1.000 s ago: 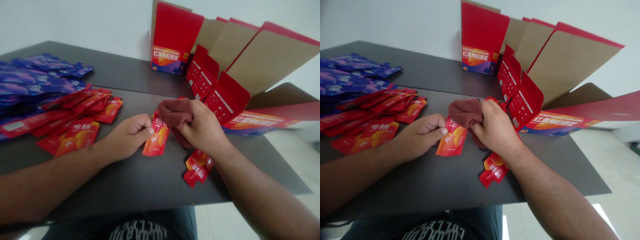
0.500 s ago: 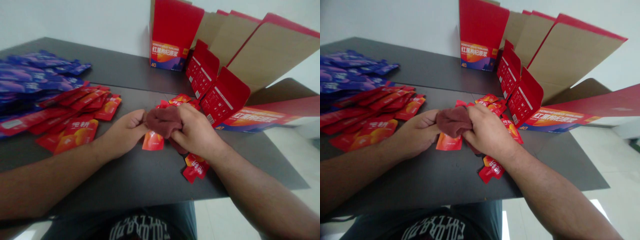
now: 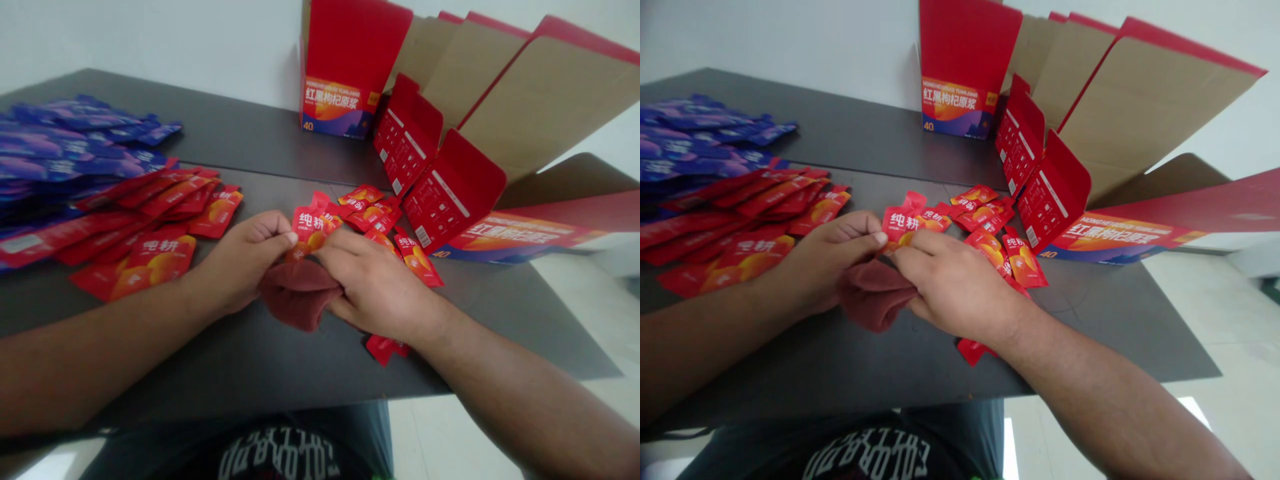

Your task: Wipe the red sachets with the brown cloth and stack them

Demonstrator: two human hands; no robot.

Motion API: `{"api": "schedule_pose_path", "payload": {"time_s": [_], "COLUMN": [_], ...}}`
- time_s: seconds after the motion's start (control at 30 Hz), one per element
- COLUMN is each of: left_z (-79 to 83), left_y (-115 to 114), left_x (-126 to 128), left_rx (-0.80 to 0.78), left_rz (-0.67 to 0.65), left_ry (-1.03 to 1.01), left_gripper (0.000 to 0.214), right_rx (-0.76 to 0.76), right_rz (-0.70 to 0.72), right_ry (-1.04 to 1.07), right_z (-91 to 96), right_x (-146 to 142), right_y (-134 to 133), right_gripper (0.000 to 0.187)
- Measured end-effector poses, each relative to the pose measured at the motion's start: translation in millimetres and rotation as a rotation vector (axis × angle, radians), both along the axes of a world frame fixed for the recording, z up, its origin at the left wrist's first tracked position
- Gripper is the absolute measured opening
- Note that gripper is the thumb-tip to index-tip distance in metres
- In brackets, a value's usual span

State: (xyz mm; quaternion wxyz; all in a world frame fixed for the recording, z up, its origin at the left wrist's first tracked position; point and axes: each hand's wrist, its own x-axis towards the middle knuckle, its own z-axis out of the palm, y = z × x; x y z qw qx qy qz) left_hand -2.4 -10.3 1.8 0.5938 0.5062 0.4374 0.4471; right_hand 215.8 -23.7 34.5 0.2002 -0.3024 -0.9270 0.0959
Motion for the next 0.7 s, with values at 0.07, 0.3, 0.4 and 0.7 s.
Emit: {"api": "schedule_pose_path", "payload": {"time_s": [0.07,0.3,0.4,0.7], "left_z": [1.7,3.8,3.8,-4.6], "left_y": [0.2,4.4,4.1,4.0], "left_x": [-0.8,2.1,1.4,0.3], "left_rx": [-0.073,-0.080,-0.074,-0.013], "left_rz": [0.022,0.021,0.035,0.017], "left_ry": [-0.023,-0.195,-0.224,-0.237], "left_gripper": [0.025,0.026,0.024,0.026], "right_rx": [-0.059,0.036,0.030,0.024], "right_rz": [0.098,-0.186,-0.144,-0.134], "right_ry": [-0.032,0.087,0.093,0.119], "right_z": [0.8,8.9,5.8,2.8], "right_x": [-0.3,19.9,19.4,19.2], "right_y": [-1.2,21.9,23.2,23.9], "right_gripper": [0.015,0.016,0.018,0.017]}}
